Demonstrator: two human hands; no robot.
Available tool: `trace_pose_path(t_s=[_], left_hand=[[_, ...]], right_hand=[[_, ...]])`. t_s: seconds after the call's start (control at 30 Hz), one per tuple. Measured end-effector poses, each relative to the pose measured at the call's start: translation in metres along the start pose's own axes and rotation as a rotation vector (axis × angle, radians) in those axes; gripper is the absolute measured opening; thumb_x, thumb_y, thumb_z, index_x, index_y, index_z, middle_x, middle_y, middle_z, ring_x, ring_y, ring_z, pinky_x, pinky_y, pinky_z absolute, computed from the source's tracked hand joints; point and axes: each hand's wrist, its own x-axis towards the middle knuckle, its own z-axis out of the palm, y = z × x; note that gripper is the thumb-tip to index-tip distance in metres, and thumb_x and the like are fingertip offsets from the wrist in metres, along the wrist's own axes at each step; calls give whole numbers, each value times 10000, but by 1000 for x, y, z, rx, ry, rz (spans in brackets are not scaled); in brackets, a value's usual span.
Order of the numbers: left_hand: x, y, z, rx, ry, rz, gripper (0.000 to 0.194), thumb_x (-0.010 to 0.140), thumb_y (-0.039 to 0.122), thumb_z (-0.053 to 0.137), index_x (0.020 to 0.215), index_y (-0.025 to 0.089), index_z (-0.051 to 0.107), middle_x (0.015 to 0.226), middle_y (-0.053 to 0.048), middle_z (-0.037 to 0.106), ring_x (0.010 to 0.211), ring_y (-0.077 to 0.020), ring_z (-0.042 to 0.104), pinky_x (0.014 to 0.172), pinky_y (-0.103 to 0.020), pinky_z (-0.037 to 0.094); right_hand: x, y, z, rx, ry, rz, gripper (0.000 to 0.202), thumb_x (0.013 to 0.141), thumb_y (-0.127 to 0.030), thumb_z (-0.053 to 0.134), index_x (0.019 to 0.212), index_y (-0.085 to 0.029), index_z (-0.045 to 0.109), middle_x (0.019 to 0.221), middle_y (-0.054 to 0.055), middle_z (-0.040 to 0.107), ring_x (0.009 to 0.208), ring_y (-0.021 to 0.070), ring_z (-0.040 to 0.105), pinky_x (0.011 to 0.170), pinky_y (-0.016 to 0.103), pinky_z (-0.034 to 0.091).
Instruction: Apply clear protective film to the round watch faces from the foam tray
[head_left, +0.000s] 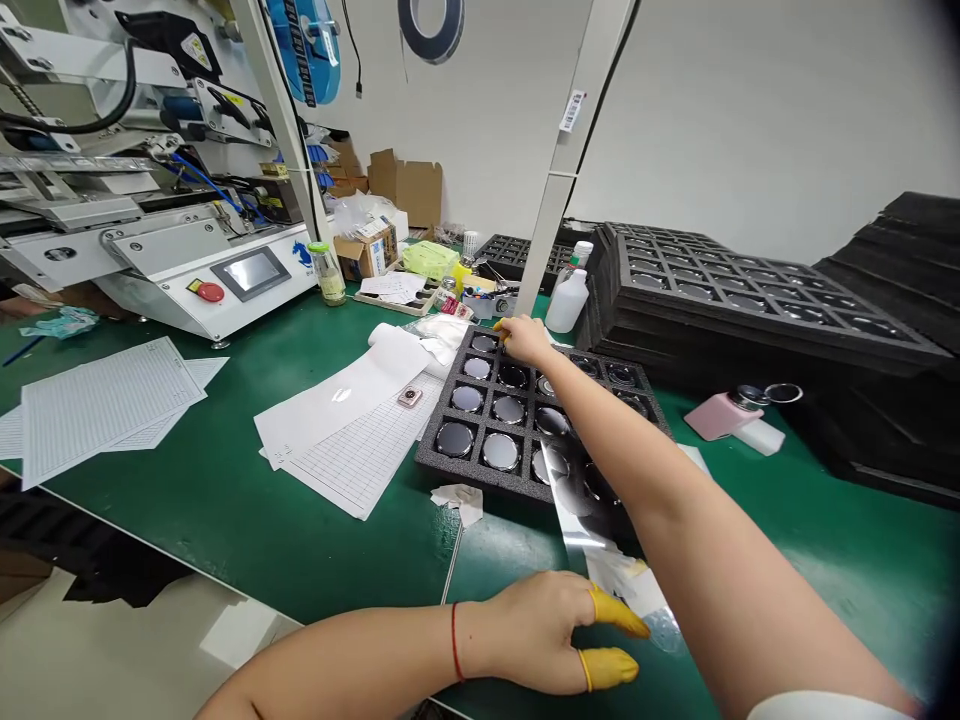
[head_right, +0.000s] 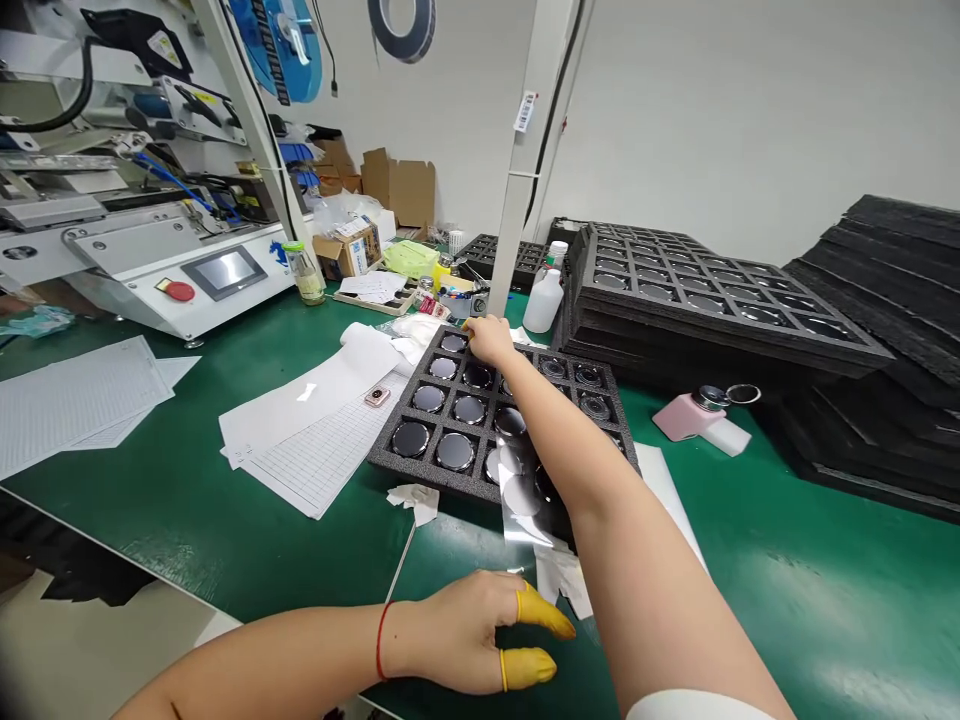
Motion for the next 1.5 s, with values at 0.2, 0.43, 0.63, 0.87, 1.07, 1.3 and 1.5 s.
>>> trace_pose_path(t_s=[0.2,0.43,0.63,0.87,1.07,1.3,1.5], left_hand=[[0,3,-4,-8,6,15,376,834,273,587,1184,146,638,1133,-90,692,1044,-207,641,948,-277,480],[0,9,-8,-22,88,69,305,839,243,570,1110,139,666,1073,-99,715,980,-200,669,887,-297,520],[-6,21,-14,-185,162,98,252,883,257,543,1049,118,673,1037,-118,717,973,-205,666,915,-328,503],[-1,10,-15,-659,203,-91,750,788,421,694,1370,178,287,1154,-138,611,1005,-222,628,927,-410,485],[4,9,-17,-508,234,-225,615,761,206,712,1284,252,391,1204,-63,530,996,-173,584,863,-320,502],[2,4,-14,-141,151,-249,560,775,213,665,1270,229,404,1057,-43,603,892,-179,590,759,-303,504],[0,-5,-10,-55,104,-292,426,777,272,664,1143,186,463,1007,-43,611,867,-190,591,727,-303,499]], right_hand=[[-11,12,-1,-120,-70,-95,513,773,-62,502,1273,-169,535,1179,151,597,1136,309,397,946,438,263],[-48,23,-20,-110,109,35,277,868,-121,456,1036,-127,676,1079,193,545,1112,330,407,926,422,303],[-151,34,-55,78,326,172,324,897,-242,493,1183,-121,585,1064,132,509,917,225,536,794,329,456],[-303,-24,-41,544,417,-222,296,888,-157,492,1091,-301,653,1014,69,570,969,216,558,825,388,505],[-332,-31,-7,611,359,-295,455,877,-37,371,1195,-290,575,1103,79,567,1043,201,544,841,379,522],[-342,-35,-2,519,468,-271,484,892,-87,427,1346,-249,388,1022,85,592,910,204,572,742,353,544],[-342,-46,16,303,551,-365,562,924,-78,334,1464,-158,201,977,113,596,843,212,555,672,325,515]])
